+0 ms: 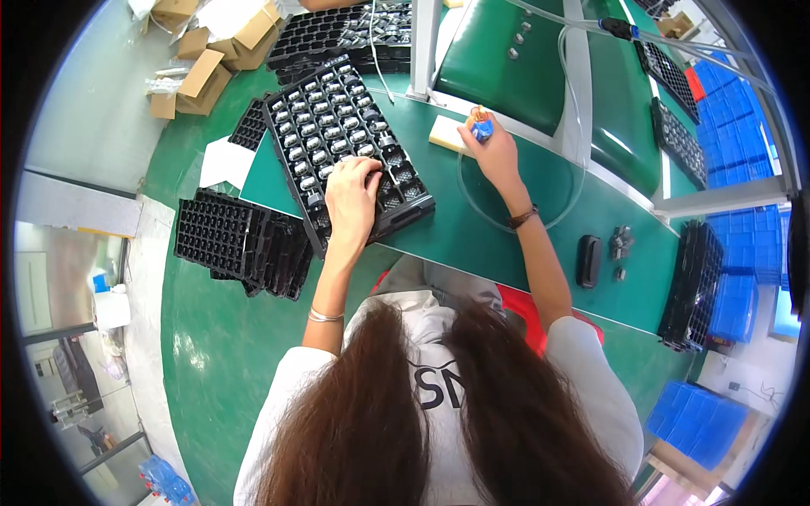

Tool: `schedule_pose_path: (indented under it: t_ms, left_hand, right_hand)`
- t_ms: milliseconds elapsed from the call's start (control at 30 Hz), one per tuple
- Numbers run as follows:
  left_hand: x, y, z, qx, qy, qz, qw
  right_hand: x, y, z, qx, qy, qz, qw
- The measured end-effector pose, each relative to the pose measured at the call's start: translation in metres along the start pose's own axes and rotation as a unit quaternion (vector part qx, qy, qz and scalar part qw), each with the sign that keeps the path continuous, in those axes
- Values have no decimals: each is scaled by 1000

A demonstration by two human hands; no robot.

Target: The person assembles small parts by hand, places them one by one into individual slots in a grid tray, and stacks the filled trays.

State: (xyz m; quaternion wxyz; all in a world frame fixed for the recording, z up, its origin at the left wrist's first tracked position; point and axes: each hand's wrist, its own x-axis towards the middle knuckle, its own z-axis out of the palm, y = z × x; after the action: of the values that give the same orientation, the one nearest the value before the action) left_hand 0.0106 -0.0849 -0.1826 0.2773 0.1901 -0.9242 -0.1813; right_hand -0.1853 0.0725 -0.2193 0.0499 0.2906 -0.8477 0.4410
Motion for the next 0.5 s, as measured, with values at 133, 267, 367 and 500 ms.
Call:
schedule_pose_path:
  t_ms: [133, 267, 367, 500]
  left_hand:
    - [3, -6, 2, -10, 10, -34, 999]
    - [9, -10, -6, -148, -6, -120, 982]
    - [12, -11, -4, -460, -2, -155, 874]
    - [2, 5, -7, -693, -61, -295, 655]
  right_hand:
    - [-10, 2, -9, 49, 17, 21, 998]
    - [-29, 5, -31, 63, -12, 44, 997]
    - [-36, 11, -38, 74, -46, 53, 995]
    - [-26, 15, -23, 75, -19, 15, 997]
